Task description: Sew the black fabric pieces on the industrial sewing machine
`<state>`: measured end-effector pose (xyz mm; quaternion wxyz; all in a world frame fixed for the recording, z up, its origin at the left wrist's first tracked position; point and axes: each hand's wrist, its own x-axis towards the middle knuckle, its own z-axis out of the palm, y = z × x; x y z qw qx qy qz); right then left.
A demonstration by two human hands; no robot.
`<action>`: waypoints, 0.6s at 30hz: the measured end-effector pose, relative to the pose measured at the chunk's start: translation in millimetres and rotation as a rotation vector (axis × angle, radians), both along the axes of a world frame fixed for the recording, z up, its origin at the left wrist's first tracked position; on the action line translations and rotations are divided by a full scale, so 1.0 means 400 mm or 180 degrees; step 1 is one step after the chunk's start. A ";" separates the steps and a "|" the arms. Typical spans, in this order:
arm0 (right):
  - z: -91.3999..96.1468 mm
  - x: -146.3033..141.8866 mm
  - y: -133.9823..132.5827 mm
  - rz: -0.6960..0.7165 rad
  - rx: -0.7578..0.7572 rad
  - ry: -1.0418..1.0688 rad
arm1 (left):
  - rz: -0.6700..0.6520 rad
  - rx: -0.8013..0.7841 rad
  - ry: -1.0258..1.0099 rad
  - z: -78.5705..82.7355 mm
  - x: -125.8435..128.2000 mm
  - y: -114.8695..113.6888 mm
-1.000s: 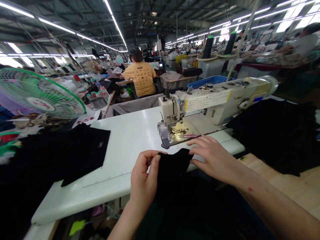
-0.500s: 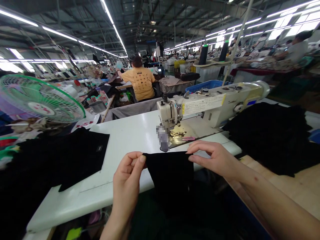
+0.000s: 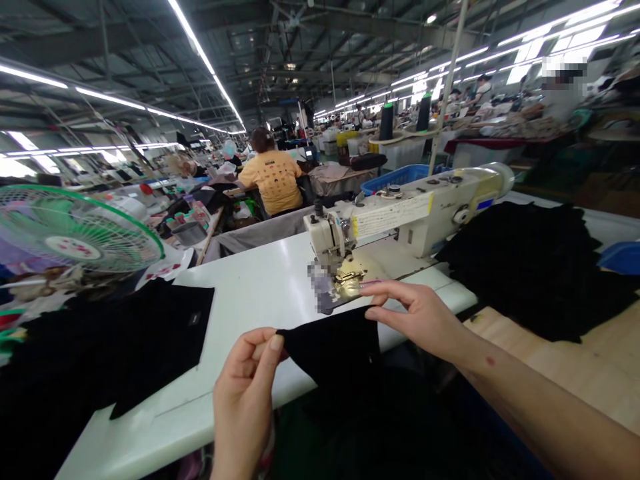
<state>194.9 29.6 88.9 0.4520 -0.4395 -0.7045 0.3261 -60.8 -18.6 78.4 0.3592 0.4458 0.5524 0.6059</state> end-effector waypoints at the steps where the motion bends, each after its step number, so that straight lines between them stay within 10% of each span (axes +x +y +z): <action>1: 0.001 -0.001 0.000 -0.0013 0.0012 -0.0025 | 0.0037 0.0003 0.0013 -0.001 0.000 -0.002; 7: 0.022 -0.005 0.010 0.0143 -0.0108 -0.0326 | 0.0139 -0.0003 0.0451 0.004 -0.017 0.011; 11: 0.036 -0.027 0.021 0.0338 0.0397 -0.0850 | 0.0308 0.0765 0.2046 0.041 0.003 0.039; 14: 0.034 -0.050 0.032 0.0632 0.1044 -0.1255 | -0.0529 0.1174 0.2982 0.069 0.048 0.062; 18: 0.017 -0.061 0.049 0.0763 0.1367 -0.1312 | -0.1659 0.0541 0.3010 0.090 0.090 0.106</action>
